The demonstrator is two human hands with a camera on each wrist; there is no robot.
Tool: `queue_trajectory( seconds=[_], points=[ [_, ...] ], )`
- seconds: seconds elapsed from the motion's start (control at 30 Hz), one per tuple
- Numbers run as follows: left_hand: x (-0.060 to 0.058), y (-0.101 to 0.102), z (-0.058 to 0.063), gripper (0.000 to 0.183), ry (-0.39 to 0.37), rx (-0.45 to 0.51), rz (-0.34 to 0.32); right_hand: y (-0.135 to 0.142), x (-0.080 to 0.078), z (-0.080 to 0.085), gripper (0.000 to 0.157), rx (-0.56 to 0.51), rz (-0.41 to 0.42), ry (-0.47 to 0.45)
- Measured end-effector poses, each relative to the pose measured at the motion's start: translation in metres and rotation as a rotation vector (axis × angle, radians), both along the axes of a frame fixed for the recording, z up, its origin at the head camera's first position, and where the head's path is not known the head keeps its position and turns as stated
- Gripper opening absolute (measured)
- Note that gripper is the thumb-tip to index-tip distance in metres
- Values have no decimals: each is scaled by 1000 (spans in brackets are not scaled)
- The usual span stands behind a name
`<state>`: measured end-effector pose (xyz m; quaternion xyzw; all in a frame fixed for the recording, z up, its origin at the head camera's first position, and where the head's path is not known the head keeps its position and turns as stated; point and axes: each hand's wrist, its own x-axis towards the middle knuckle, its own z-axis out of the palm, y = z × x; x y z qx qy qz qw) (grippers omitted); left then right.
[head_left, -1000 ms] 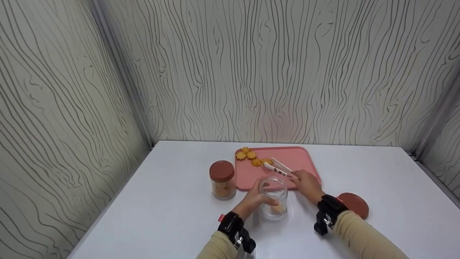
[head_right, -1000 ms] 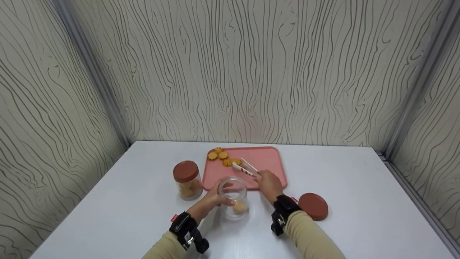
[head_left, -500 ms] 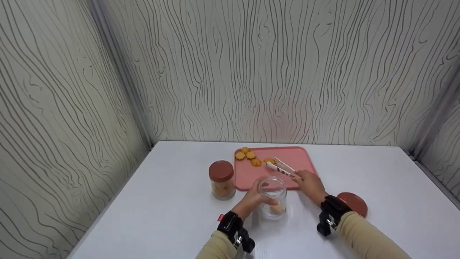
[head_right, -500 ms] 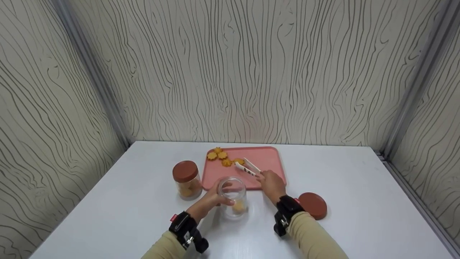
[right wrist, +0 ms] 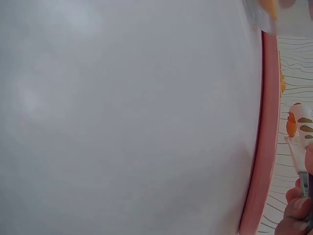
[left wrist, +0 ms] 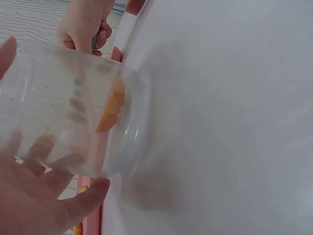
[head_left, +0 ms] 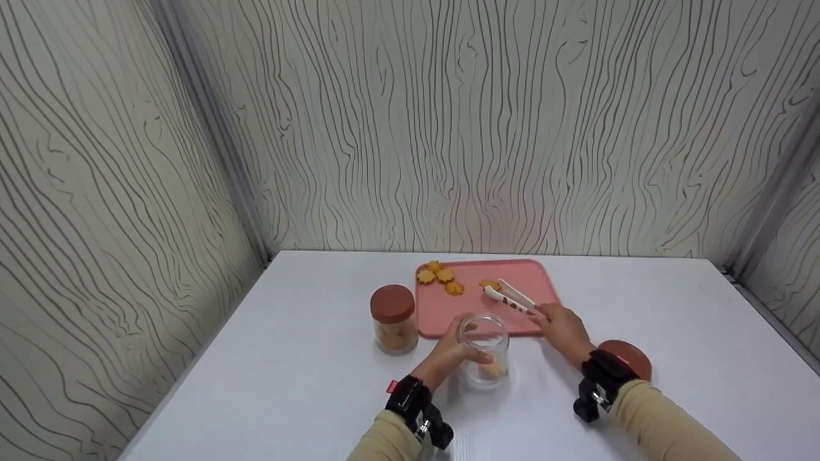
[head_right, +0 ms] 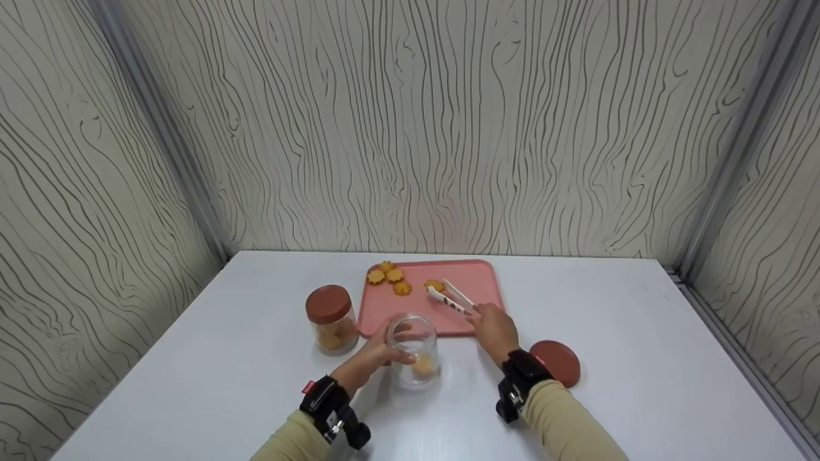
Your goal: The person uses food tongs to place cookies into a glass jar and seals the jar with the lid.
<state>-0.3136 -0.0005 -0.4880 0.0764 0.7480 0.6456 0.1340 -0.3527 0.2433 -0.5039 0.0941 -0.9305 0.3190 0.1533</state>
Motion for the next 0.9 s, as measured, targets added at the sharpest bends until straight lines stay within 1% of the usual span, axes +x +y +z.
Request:
queue_trajectory(
  seconds=[0.2,0.43,0.5,0.67,0.9],
  points=[
    [2,0,2,91,5,0,-10,7,5,3,29,-28,-24,-28],
    [4,0,2,94,-12,-7,-3,17,15,2,28,-11,-26,-33],
    [4,-1,2,93,-8,-8,-14,20,18,2,26,-2,-23,-19],
    [2,-2,1,91,-3,1,-32,27,26,3,29,11,-18,31],
    [-1,0,0,95,-20,15,-9,32,32,6,35,-12,-41,-21]
  ],
)
